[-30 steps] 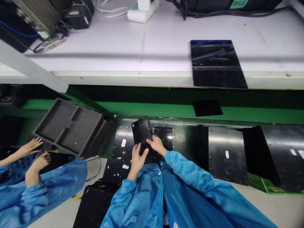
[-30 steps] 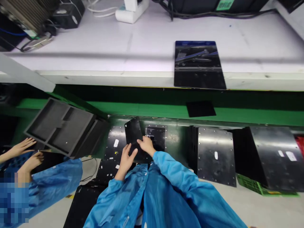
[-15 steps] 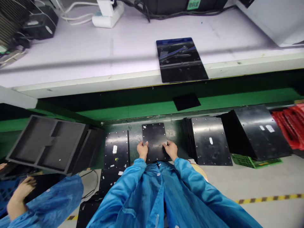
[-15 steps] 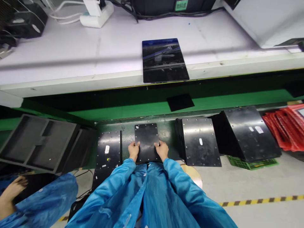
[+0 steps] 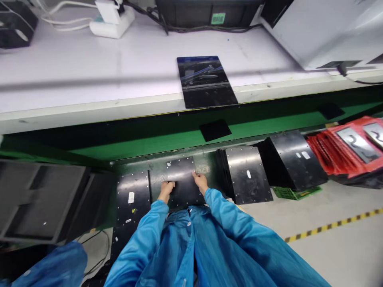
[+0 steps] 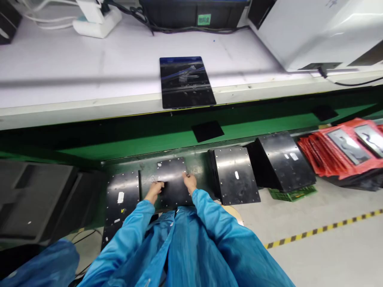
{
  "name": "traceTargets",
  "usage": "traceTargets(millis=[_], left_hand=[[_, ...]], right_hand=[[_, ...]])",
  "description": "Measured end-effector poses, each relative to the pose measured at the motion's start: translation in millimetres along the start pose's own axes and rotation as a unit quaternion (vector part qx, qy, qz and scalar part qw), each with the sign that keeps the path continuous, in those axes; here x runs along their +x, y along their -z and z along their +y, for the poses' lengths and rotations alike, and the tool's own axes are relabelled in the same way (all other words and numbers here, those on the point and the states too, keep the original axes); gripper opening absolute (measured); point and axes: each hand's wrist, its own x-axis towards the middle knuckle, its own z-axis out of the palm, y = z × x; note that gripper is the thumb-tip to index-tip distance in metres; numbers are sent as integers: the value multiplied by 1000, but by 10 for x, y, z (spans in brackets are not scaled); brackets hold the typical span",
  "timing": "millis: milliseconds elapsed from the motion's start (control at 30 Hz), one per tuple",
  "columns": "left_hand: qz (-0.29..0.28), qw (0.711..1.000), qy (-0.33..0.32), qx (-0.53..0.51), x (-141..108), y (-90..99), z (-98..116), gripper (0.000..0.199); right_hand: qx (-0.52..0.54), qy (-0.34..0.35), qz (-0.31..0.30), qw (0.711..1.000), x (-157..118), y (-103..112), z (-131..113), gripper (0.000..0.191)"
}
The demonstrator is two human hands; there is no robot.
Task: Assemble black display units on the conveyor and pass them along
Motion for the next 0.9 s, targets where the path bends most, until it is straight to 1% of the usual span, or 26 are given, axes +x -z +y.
traceTargets(millis=[67,100,167,233,267,333,400,433,500,533,600,633,667,700,733,767,800,833,867,900], left_hand=[[-32,999,15,-25,-78,95,29,24],[-49,998,18,-44,-145,127,59,22],[-87,992,3,-90,-334,124,178,21],[-137,980,-36,-142,-584,0,392,24],[-163,972,-59,-161,-723,-109,531,27],[-207,956,-95,-183,-1007,-401,852,31],[-243,942,-116,-199,-1265,-742,1186,34],[-256,937,-122,-203,-1374,-912,1343,35],[-277,929,-138,-203,-1539,-1214,1605,35],[-292,924,-146,-199,-1596,-1336,1702,35],[-329,912,-163,-182,-1656,-1494,1804,36],[-345,906,-175,-171,-1654,-1519,1804,39],[-354,901,-194,-157,-1623,-1500,1766,42],[-350,900,-220,-139,-1555,-1432,1686,46],[-326,904,-251,-119,-1443,-1313,1564,48],[-280,913,-281,-94,-1285,-1141,1396,49],[-215,926,-303,-65,-1088,-918,1181,49],[-126,943,-307,-29,-863,-648,918,49],[-22,959,-283,15,-629,-339,611,48],[79,968,-227,66,-409,-6,271,49]], right_hand=[[8,33,38,999,-118,144,-107,42],[8,56,59,997,-177,275,-148,40],[4,100,103,990,-273,658,-180,39],[-3,129,154,980,-324,1157,-113,43],[-7,133,182,974,-328,1424,-38,46],[-11,115,243,963,-295,1940,186,54],[-13,78,293,953,-205,2381,464,60],[-16,57,317,947,-142,2561,603,62],[-32,24,356,934,3,2830,844,63],[-46,17,370,928,74,2917,934,62],[-78,35,385,919,181,3002,1042,58],[-93,58,384,917,210,3009,1061,54],[-107,84,380,915,219,3000,1060,51],[-119,107,378,912,211,2979,1042,48],[-129,121,379,908,187,2951,1011,46],[-138,126,384,904,150,2919,971,45],[-144,128,396,898,106,2881,923,45],[-147,134,413,889,59,2834,866,46],[-142,149,432,878,15,2771,797,45],[-128,171,443,871,-21,2683,711,44]])
